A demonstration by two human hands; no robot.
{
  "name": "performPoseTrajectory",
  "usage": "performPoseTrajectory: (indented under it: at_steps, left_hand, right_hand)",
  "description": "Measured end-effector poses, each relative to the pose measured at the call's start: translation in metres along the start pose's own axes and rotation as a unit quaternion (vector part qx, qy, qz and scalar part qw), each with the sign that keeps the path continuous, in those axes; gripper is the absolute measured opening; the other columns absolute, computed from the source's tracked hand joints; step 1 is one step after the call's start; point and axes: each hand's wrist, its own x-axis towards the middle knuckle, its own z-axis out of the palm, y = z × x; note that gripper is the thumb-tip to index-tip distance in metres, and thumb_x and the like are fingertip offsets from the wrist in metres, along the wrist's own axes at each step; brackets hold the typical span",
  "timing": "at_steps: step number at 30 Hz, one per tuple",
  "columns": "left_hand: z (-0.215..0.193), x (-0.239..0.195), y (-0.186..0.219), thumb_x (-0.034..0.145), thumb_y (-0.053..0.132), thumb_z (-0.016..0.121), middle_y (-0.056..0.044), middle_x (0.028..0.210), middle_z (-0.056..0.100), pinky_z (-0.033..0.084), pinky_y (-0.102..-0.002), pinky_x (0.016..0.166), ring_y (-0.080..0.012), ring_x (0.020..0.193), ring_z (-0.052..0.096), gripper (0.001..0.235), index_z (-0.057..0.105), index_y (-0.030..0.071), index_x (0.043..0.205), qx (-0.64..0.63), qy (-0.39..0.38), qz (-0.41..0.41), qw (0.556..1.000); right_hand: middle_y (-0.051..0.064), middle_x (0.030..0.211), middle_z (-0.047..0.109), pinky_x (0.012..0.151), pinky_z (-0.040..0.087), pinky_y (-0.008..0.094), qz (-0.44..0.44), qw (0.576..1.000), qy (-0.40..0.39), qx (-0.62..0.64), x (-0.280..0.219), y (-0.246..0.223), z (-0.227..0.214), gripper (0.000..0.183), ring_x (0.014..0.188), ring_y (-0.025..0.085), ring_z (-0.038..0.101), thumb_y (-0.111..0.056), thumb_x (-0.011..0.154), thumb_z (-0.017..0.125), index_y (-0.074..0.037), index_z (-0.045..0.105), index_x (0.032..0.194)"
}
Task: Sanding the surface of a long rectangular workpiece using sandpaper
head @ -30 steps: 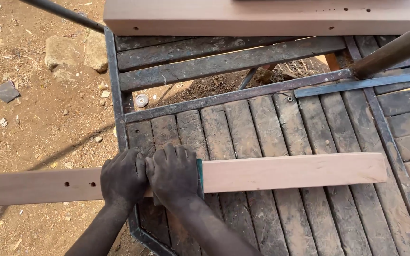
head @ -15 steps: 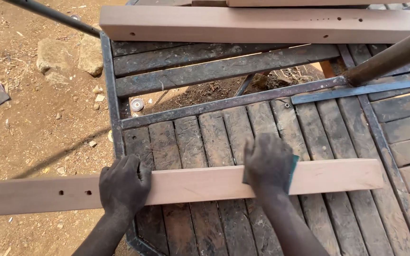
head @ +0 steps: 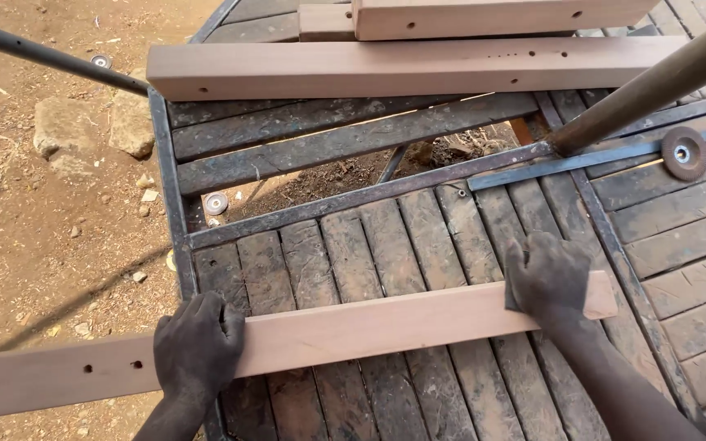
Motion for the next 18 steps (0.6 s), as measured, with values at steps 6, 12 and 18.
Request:
performPoseTrajectory:
  at_steps: [6, 12, 18]
  left_hand:
    - [0.009, 0.005, 0.001, 0.089, 0.038, 0.056, -0.004, 0.085, 0.071, 0.048, -0.045, 0.084, -0.0287, 0.083, 0.068, 0.021, 0.065, 0.019, 0.083, -0.003, 0.044, 0.026, 0.999]
    - [0.009, 0.002, -0.007, 0.089, 0.037, 0.056, -0.005, 0.084, 0.069, 0.045, -0.046, 0.079, -0.0338, 0.086, 0.066, 0.021, 0.059, 0.02, 0.078, -0.016, 0.054, 0.045, 0.997]
    - [0.012, 0.005, -0.008, 0.096, 0.038, 0.049, -0.003, 0.092, 0.071, 0.048, -0.047, 0.086, -0.0317, 0.095, 0.068, 0.026, 0.061, 0.02, 0.082, 0.063, 0.026, 0.024, 0.997]
  right_hand:
    - [0.003, 0.078, 0.065, 0.087, 0.045, 0.045, -0.123, 0.989, -0.042, 0.073, -0.024, -0.187, -0.012, 0.037, 0.072, 0.021, 0.057, -0.039, 0.105, 0.042, -0.017, 0.066, 0.088]
    - [0.01, 0.095, 0.073, 0.087, 0.041, 0.049, -0.294, 0.94, 0.027, 0.168, -0.046, -0.273, 0.002, 0.038, 0.091, 0.031, 0.065, -0.044, 0.099, 0.049, -0.014, 0.069, 0.111]
    - [0.014, 0.106, 0.07, 0.111, 0.037, 0.053, -0.085, 0.996, 0.033, 0.024, 0.004, -0.011, 0.004, 0.058, 0.102, 0.032, 0.063, -0.053, 0.107, 0.031, -0.008, 0.067, 0.103]
